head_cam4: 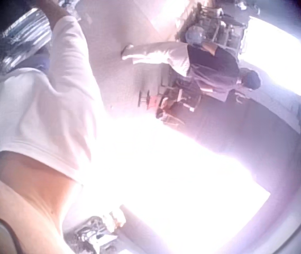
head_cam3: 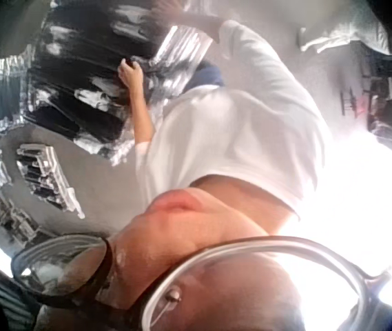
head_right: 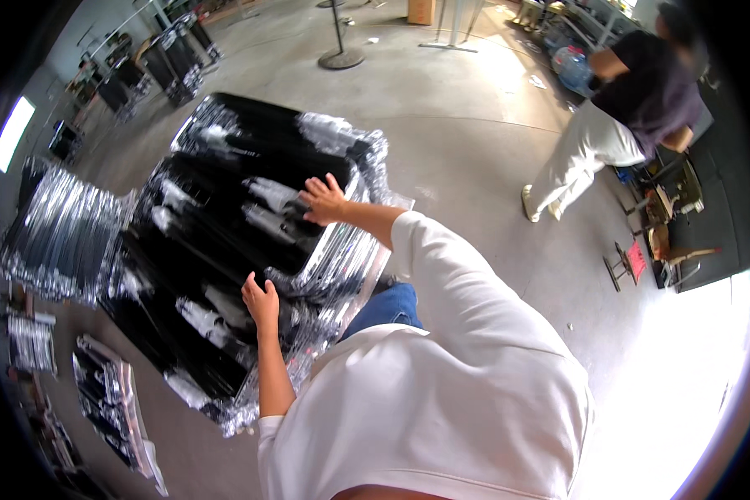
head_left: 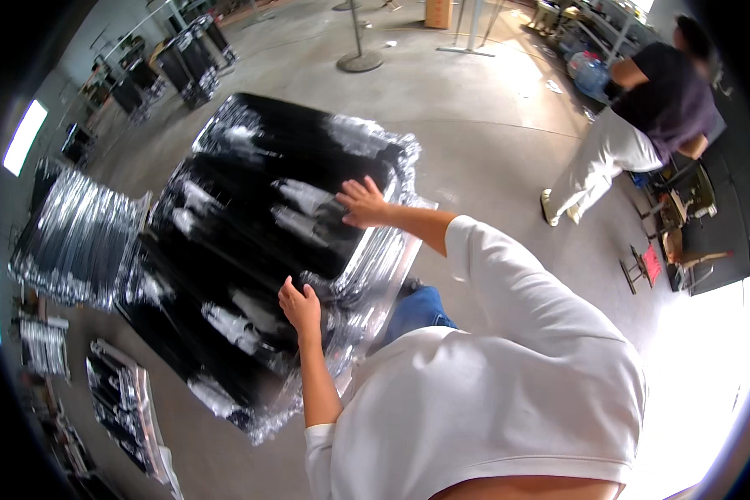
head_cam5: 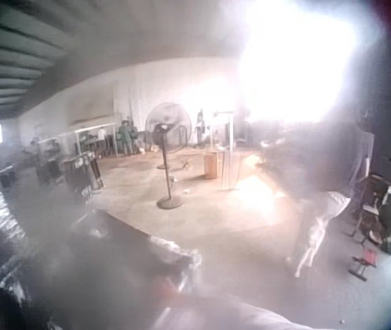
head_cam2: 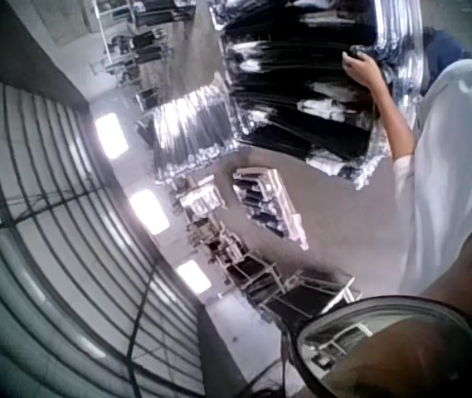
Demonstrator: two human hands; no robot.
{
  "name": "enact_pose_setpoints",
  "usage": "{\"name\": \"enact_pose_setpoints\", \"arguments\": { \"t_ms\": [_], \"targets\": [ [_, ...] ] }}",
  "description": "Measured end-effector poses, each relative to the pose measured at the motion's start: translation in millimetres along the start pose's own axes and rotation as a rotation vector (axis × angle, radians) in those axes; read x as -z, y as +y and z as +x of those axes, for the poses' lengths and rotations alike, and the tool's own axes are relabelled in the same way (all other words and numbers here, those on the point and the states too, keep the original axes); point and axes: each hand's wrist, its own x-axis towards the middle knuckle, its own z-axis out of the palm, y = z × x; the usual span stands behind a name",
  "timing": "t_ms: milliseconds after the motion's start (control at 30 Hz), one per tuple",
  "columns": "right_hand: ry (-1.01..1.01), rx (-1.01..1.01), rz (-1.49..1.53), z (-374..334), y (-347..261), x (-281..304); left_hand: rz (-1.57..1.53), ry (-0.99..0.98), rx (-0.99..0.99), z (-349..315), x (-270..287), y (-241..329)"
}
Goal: The person walks through a warehouse and applies red circular stickers to stacks of black wrapped items on pallets. They retrieve the stickers from a table, peel them off, and press them onto the plastic-wrapped bundles. The person also briefly handles a white roll of tape and adjusts their position around the pallets.
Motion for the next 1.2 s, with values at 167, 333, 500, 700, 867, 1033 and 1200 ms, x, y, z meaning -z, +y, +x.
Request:
{"name": "enact_pose_setpoints", "arguments": {
  "t_ms": [167, 333, 500, 700, 867, 1033, 1200],
  "targets": [
    [0.145, 0.037, 0.002, 1.8, 27.6, 19.0, 0.105, -0.063, -0.020, 41.8, -36.6, 70.9],
    [0.249, 0.109, 0.044, 32.9, 56.6, 47.8, 0.172, 0.007, -0.003, 56.4, -75.6, 94.1],
    [-0.290, 0.177, -0.088, 33.9, 74.2, 30.3, -0.057, -0.708, 0.377, 57.9, -96.2, 65.0],
    [-0.053, 0.160, 0.025, 31.5, 83.3, -12.8, -0.264, -0.699, 0.280, 53.2, -105.5, 54.6],
    [0.017, 0.206, 0.108, 27.6, 82.2, -11.4, -0.389, -0.688, 0.321, 43.7, -110.9, 42.3],
    [0.081, 0.213, 0.140, 27.6, 90.7, -8.0, -0.110, -0.419, 0.345, 45.5, -97.2, 79.7],
    [-0.034, 0.239, 0.092, 29.1, 91.9, -6.1, 0.203, -0.151, 0.084, 42.0, -89.3, 100.6]
  ]
}}
